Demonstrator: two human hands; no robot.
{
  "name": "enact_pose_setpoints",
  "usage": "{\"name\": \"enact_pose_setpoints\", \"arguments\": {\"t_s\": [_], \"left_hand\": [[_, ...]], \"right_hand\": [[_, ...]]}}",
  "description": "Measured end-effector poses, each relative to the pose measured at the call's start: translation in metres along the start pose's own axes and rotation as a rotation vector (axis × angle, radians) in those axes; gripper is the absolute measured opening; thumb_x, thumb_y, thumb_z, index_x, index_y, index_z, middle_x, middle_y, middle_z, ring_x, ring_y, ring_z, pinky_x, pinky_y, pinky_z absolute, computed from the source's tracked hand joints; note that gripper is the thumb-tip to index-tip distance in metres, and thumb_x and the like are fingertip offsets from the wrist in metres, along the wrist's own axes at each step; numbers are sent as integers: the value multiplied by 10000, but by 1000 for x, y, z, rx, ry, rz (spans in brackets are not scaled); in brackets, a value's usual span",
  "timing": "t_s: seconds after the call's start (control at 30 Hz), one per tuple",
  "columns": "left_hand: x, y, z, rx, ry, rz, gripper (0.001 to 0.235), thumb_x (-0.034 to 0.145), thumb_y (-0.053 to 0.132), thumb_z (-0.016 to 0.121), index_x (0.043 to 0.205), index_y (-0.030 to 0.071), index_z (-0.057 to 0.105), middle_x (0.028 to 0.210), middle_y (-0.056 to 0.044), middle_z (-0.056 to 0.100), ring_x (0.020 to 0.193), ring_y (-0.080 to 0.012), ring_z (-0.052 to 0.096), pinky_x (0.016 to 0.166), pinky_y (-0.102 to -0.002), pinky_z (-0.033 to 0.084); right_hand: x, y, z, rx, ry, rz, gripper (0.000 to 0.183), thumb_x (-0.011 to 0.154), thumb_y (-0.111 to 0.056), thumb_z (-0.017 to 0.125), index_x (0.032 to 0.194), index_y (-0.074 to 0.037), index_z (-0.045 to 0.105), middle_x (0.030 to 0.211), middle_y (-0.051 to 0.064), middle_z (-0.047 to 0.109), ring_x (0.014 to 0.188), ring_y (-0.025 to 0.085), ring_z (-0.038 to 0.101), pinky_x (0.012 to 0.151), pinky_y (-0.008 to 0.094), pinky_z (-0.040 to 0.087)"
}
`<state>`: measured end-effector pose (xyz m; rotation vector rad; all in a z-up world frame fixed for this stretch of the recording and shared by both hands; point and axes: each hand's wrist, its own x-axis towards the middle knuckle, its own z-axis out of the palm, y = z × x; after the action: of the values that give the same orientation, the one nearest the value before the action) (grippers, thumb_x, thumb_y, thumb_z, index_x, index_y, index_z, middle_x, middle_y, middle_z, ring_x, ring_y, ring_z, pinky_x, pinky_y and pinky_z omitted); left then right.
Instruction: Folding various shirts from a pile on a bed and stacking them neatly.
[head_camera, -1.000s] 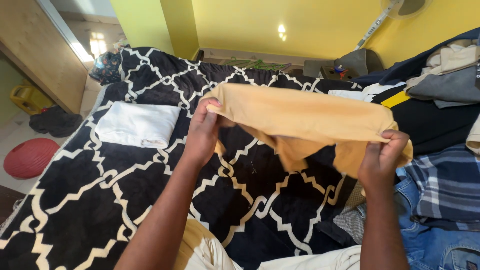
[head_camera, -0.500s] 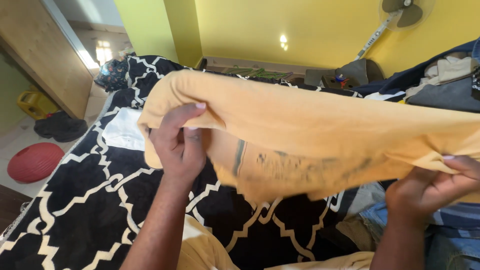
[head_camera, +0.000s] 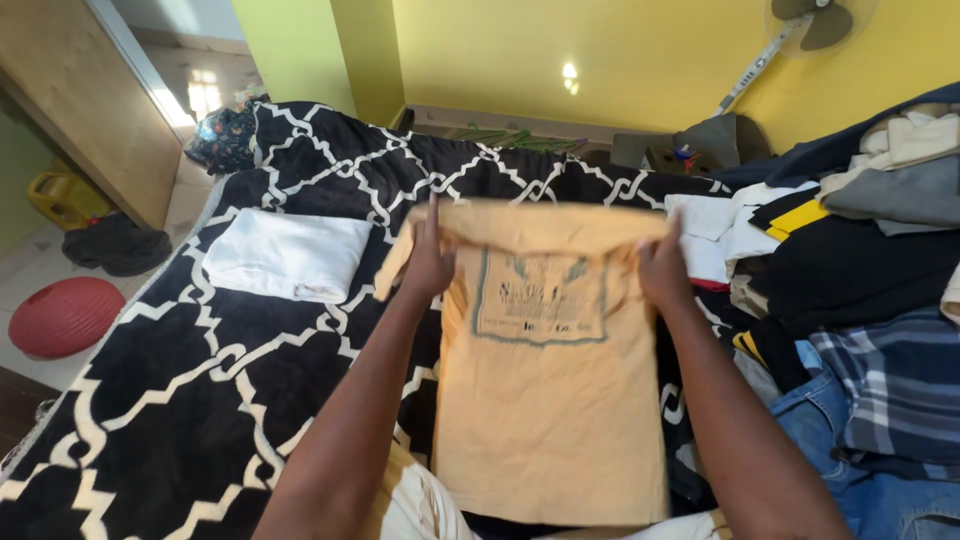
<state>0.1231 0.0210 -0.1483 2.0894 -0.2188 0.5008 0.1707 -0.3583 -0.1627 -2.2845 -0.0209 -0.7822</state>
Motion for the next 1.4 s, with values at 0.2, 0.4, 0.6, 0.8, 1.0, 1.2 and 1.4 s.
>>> {"name": "enact_pose_setpoints", "arguments": {"t_s": [0.2,0.4,0.6,0.8,1.0,1.2,1.4], "left_hand": [[-26,-97,12,266,-448,-323,792,983,171,554,1662,228,151,1531,-313,442,1427,-483,428,1203,-570,344],[-28,-130,39,337,-649,-409,659,882,606,664,1451,285,576,1458,-87,603,1374,-317,543,1117,-450,481],[-74,-188,129,111,-1009,-1033,838,937,505,679,1514,-36,403,1447,-345,515,1304,-375,593,868,-433,623],[-57,-183,91,218,-1091,-1175,629,927,153,763,1448,-41,469,1511,-248,407,1228,-317,574,855,-384,620],[-30,-126,25,373,-1106,-1140,711,955,445,698,1421,-64,530,1209,-302,678,975,-329,690,881,-495,581],[1,-116,46,605,-192,-381,294,796,346,739,1042,186,725,1209,-55,563,1141,-338,649,927,-437,593],[51,-121,57,1137,-590,-81,373,985,324,562,1347,271,635,1690,67,179,1563,-335,71,1193,-624,226]], "right_hand": [[-69,85,30,-109,-515,271,573,960,-288,531,1523,-189,488,1411,179,629,1304,396,575,1131,498,448],[-129,145,16,-53,-653,498,732,979,-215,593,1625,-55,287,1576,300,412,1415,462,448,1076,588,463],[-149,161,1,-15,-759,741,696,847,-229,773,1438,-18,471,1380,376,556,1113,523,672,753,547,634],[-138,150,-24,174,-1016,953,379,861,-25,750,1162,-16,519,1069,206,613,960,351,686,790,437,634],[-114,234,43,-127,-678,509,247,771,-220,745,1003,-136,748,901,161,787,977,341,759,777,457,629],[-40,162,68,-144,-382,185,419,835,-352,752,1225,-232,657,1619,127,384,1444,440,413,1149,564,408],[17,109,87,-598,-533,-137,260,889,-374,675,1108,-289,786,1688,-25,357,1565,376,231,1205,584,292]]}}
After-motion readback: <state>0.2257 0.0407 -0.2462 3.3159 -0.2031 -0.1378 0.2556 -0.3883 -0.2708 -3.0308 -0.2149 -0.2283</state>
